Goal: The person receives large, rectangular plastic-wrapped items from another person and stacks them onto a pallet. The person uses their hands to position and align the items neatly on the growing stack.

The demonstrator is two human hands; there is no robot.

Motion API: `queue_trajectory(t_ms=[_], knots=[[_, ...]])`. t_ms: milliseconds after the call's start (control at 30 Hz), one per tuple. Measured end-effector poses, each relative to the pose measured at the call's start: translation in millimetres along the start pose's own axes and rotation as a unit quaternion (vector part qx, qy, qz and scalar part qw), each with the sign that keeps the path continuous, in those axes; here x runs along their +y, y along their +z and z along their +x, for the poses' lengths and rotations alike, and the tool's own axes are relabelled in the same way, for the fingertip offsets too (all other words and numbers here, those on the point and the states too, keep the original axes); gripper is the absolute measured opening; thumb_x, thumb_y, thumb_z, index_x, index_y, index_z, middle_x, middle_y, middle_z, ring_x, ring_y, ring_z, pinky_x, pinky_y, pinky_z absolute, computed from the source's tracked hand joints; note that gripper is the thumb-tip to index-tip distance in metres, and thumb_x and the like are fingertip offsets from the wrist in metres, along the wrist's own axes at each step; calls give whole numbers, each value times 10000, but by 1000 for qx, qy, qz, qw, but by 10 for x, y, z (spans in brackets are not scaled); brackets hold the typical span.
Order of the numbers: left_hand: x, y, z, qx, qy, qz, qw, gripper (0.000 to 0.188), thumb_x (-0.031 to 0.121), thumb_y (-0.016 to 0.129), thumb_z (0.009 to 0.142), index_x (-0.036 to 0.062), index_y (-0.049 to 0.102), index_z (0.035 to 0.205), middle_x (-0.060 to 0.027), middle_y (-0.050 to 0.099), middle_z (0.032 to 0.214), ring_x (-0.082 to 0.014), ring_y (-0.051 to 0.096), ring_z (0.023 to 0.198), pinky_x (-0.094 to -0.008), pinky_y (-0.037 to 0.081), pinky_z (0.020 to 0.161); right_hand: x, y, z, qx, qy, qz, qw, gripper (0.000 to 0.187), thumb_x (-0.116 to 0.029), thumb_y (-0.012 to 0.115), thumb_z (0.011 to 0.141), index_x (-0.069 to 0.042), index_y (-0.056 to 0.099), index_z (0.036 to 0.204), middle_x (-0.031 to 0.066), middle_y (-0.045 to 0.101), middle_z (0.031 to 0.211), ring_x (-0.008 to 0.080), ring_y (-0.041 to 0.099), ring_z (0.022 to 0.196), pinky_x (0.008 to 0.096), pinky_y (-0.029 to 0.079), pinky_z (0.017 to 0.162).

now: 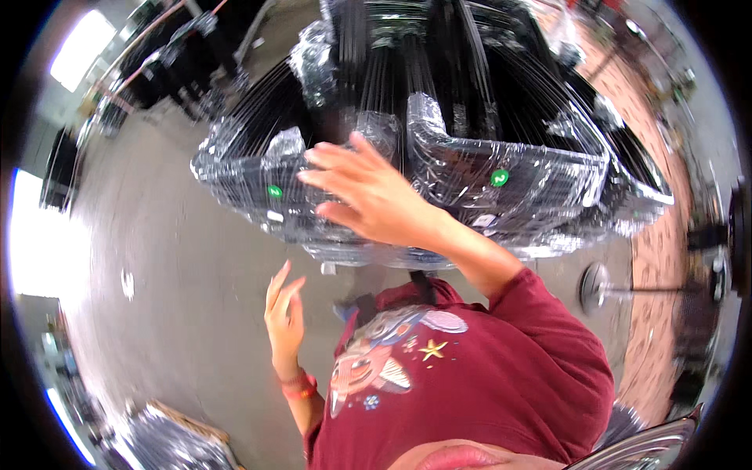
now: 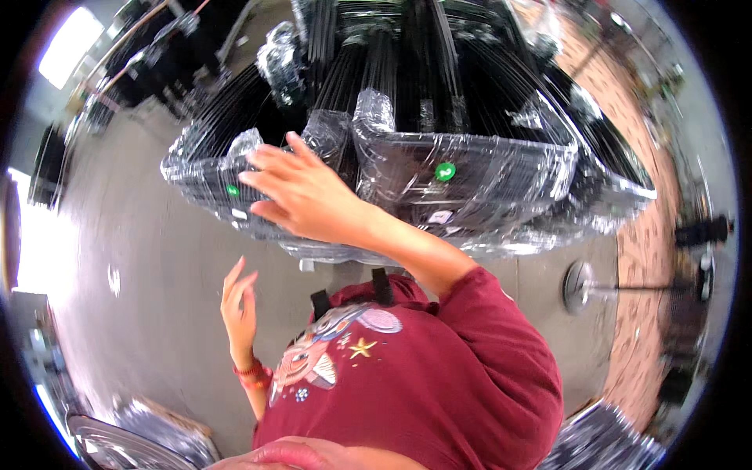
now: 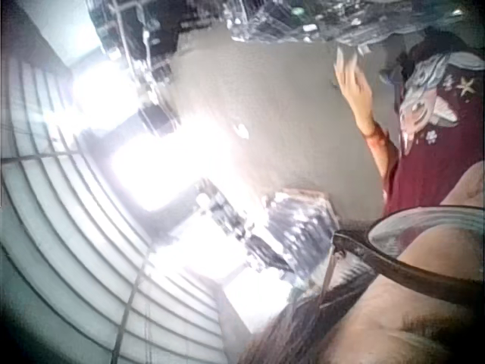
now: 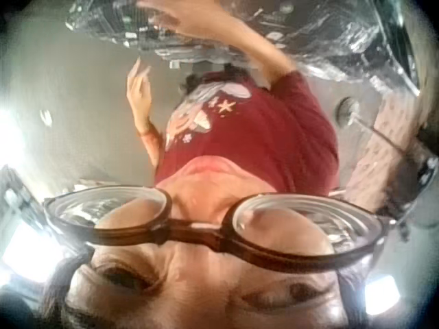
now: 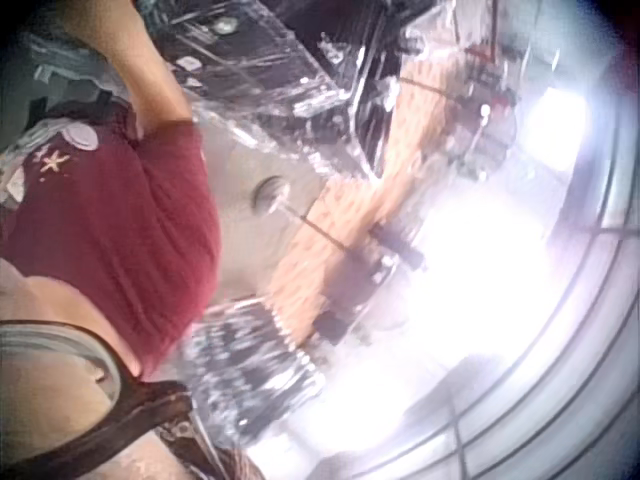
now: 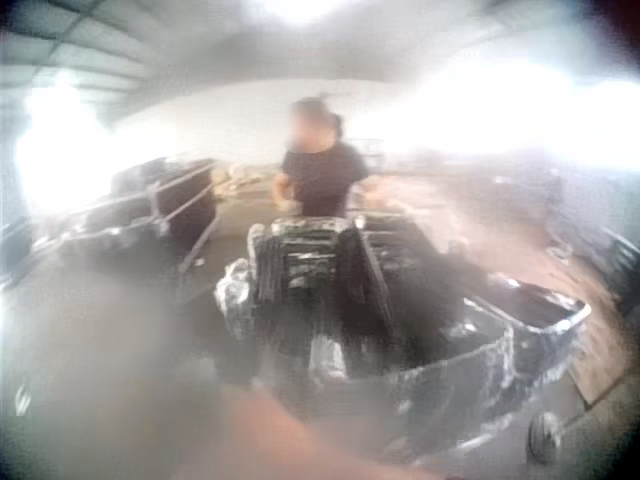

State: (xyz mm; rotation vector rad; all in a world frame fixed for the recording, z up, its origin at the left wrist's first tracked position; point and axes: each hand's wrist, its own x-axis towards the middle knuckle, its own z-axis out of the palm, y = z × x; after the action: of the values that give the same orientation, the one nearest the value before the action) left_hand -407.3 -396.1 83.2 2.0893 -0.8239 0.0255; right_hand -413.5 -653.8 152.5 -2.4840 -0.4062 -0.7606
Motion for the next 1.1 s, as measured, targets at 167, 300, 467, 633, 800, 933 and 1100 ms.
queue_trajectory(t_ms=[167,300,467,633,800,933,1100], knots=[[-965,-893,-573,2,-75,50,996,359,-139,385,724,41,627,919,-136,563,1129,-282,528,1063,-355,412,900,-170,987,699,108,-5,-89,990,375,-307,574,813,-59,541,1092,134,508,1124,261,433,1152,548,202,1011],[-1382,-1561,-792,-12,-135,-15,991,389,-163,370,678,36,628,891,-125,590,1080,-264,551,1011,-340,409,901,-305,1304,790,68,73,-231,968,442,-295,634,728,-88,520,1101,53,528,1008,205,494,987,389,340,880],[-1849,-2079,-463,-42,-123,-50,990,355,-151,390,679,36,626,865,-111,620,1017,-266,578,935,-399,371,947,-398,1345,913,122,151,-197,961,263,-161,613,760,-66,596,1005,85,603,953,258,541,924,377,379,860],[-2381,-2321,59,-72,-50,-27,996,286,-90,438,727,64,620,883,-79,624,1005,-264,575,942,-434,352,972,-514,1646,1245,151,291,-190,926,170,-144,522,852,-49,621,954,100,624,953,265,572,915,412,343,943],[-2908,-2782,650,-99,-26,-6,995,263,-96,476,745,64,619,897,-72,636,1000,-257,595,907,-451,342,976,-820,2398,2002,328,269,-15,905,195,-50,451,882,33,602,971,103,632,967,206,582,911,310,415,861],[-3446,-3341,1035,-67,-61,1,996,259,-101,469,756,55,620,895,-78,631,1012,-260,596,892,-434,351,964,-955,3151,2817,241,262,171,919,177,-47,467,872,12,619,940,85,636,925,146,577,807,242,419,754],[-4067,-3892,1384,0,-103,-25,994,249,-104,450,778,37,621,892,-92,636,990,-229,597,873,-306,442,809,-961,3927,3887,117,202,244,941,152,-11,488,853,-2,633,899,98,638,870,148,586,745,231,431,638]])
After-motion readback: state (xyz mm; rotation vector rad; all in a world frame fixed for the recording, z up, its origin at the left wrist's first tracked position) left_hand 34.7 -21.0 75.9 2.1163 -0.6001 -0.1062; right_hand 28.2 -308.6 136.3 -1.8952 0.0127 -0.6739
